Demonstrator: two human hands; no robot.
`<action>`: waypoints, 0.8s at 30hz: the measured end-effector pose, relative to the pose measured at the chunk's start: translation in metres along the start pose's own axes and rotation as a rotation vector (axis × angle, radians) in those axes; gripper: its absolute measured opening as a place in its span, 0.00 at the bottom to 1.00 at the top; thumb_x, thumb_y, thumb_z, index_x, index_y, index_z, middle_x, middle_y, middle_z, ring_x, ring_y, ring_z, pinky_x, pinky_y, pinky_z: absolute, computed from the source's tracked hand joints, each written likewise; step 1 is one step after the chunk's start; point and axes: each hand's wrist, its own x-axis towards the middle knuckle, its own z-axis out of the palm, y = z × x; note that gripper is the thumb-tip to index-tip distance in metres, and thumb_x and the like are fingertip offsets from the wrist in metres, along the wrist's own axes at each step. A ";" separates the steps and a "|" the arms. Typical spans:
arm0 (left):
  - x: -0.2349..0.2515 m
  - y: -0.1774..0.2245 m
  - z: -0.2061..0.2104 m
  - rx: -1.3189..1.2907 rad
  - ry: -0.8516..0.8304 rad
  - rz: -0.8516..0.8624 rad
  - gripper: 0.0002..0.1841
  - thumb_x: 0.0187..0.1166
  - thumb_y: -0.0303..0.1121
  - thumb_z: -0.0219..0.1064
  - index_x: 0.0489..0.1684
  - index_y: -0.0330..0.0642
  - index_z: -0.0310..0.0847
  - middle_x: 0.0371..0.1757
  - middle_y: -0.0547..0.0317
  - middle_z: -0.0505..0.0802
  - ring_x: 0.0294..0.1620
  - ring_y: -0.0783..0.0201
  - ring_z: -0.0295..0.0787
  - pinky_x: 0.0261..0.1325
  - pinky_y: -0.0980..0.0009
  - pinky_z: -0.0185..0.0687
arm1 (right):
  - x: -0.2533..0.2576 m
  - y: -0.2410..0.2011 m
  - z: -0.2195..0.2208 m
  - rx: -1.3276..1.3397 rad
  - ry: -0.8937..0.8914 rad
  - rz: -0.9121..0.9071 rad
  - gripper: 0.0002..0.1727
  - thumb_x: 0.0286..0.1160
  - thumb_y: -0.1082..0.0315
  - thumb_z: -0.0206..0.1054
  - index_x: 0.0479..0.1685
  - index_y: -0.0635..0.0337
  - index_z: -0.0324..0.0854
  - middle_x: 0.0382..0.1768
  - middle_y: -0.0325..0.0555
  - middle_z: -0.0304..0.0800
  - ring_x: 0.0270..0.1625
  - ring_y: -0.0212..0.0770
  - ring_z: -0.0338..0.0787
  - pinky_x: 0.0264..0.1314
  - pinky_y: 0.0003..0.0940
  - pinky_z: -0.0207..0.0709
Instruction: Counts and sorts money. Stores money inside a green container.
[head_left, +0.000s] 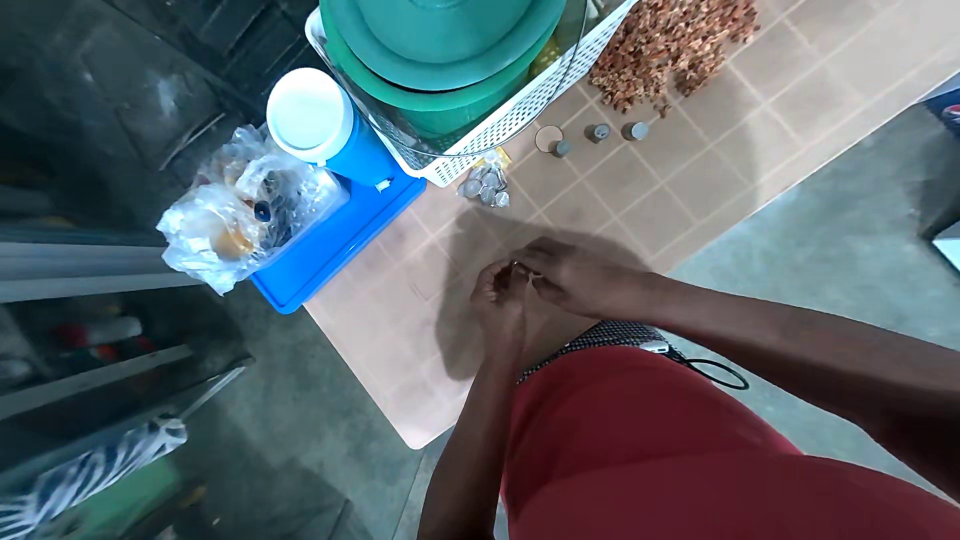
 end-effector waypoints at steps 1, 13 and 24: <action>0.001 -0.001 0.001 0.041 -0.014 0.001 0.10 0.75 0.17 0.65 0.51 0.31 0.79 0.40 0.59 0.88 0.39 0.73 0.86 0.48 0.74 0.85 | 0.000 0.000 0.007 -0.086 -0.016 -0.005 0.22 0.77 0.78 0.66 0.72 0.71 0.78 0.61 0.67 0.84 0.58 0.61 0.90 0.58 0.51 0.86; 0.012 0.002 -0.005 -0.110 -0.164 -0.263 0.27 0.85 0.23 0.59 0.83 0.33 0.57 0.56 0.47 0.90 0.51 0.62 0.91 0.57 0.65 0.87 | 0.045 0.054 -0.028 -0.095 -0.160 0.026 0.11 0.76 0.77 0.66 0.52 0.75 0.87 0.49 0.68 0.89 0.54 0.64 0.90 0.63 0.58 0.81; 0.007 0.013 -0.068 -0.110 0.146 -0.173 0.17 0.88 0.26 0.53 0.71 0.30 0.71 0.56 0.48 0.91 0.52 0.58 0.92 0.55 0.62 0.89 | 0.117 0.098 -0.031 -0.557 -0.085 0.194 0.17 0.81 0.82 0.57 0.67 0.76 0.78 0.65 0.73 0.78 0.71 0.73 0.79 0.66 0.61 0.78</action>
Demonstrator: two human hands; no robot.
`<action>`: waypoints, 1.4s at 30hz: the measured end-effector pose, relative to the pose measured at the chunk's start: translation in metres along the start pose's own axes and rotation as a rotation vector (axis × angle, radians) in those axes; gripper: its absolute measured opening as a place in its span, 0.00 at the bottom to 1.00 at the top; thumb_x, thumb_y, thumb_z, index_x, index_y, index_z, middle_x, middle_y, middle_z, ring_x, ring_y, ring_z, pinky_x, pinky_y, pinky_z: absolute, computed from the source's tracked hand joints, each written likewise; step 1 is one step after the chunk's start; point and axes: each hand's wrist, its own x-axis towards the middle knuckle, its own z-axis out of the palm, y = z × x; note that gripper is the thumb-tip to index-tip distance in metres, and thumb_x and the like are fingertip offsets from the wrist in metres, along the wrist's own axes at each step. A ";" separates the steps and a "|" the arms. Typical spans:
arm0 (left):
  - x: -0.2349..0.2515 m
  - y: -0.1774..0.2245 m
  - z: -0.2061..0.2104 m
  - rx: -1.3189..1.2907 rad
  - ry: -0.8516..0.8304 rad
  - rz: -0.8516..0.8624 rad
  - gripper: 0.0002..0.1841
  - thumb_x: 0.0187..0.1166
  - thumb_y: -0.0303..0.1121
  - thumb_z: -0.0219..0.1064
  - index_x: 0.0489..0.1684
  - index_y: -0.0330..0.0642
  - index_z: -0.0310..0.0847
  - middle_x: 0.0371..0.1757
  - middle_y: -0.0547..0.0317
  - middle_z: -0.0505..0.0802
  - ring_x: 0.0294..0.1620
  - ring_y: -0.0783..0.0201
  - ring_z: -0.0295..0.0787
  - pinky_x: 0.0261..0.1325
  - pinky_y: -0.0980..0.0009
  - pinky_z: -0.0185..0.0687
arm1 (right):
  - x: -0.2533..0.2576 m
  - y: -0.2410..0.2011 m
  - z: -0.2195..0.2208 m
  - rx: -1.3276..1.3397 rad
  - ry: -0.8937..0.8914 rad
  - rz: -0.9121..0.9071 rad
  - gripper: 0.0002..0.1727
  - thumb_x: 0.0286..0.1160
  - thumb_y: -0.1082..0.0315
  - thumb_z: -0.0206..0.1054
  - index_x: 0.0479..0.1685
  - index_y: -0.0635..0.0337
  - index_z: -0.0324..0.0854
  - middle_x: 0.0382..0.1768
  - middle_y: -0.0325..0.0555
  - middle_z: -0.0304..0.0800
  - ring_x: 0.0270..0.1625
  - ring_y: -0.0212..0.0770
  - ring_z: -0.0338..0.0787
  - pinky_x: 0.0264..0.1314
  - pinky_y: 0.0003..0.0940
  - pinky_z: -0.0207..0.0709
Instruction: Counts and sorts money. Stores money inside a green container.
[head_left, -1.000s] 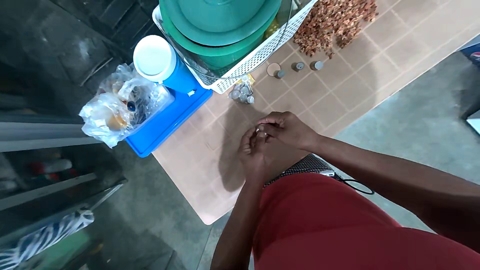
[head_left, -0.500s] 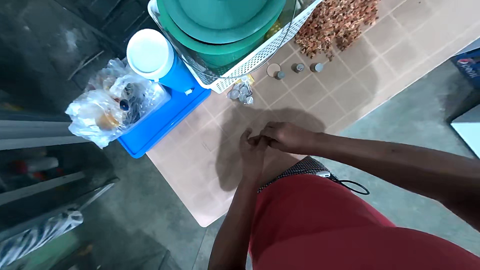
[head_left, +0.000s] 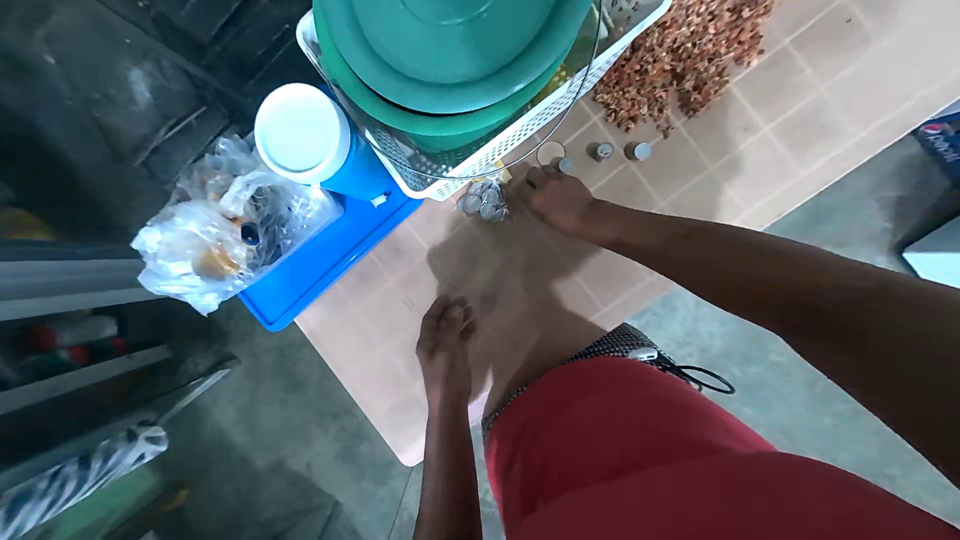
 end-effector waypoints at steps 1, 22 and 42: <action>0.000 0.000 -0.005 -0.020 0.019 -0.001 0.17 0.88 0.27 0.53 0.71 0.30 0.71 0.56 0.48 0.91 0.53 0.58 0.92 0.55 0.62 0.89 | 0.000 -0.001 -0.003 -0.008 0.001 0.016 0.18 0.82 0.81 0.58 0.68 0.75 0.78 0.66 0.73 0.77 0.73 0.73 0.76 0.67 0.62 0.76; 0.053 0.019 0.038 0.090 -0.598 0.198 0.45 0.70 0.27 0.75 0.91 0.48 0.53 0.77 0.53 0.79 0.62 0.58 0.89 0.60 0.56 0.91 | -0.065 -0.036 -0.052 0.982 0.175 -0.300 0.10 0.82 0.70 0.64 0.46 0.71 0.84 0.40 0.50 0.86 0.40 0.36 0.85 0.46 0.32 0.82; 0.110 0.158 0.117 1.245 -0.297 1.470 0.16 0.76 0.28 0.71 0.61 0.35 0.88 0.55 0.37 0.90 0.63 0.35 0.83 0.68 0.43 0.75 | -0.126 0.087 -0.118 1.075 0.470 0.119 0.07 0.84 0.71 0.61 0.49 0.65 0.81 0.37 0.40 0.90 0.37 0.31 0.93 0.45 0.35 0.92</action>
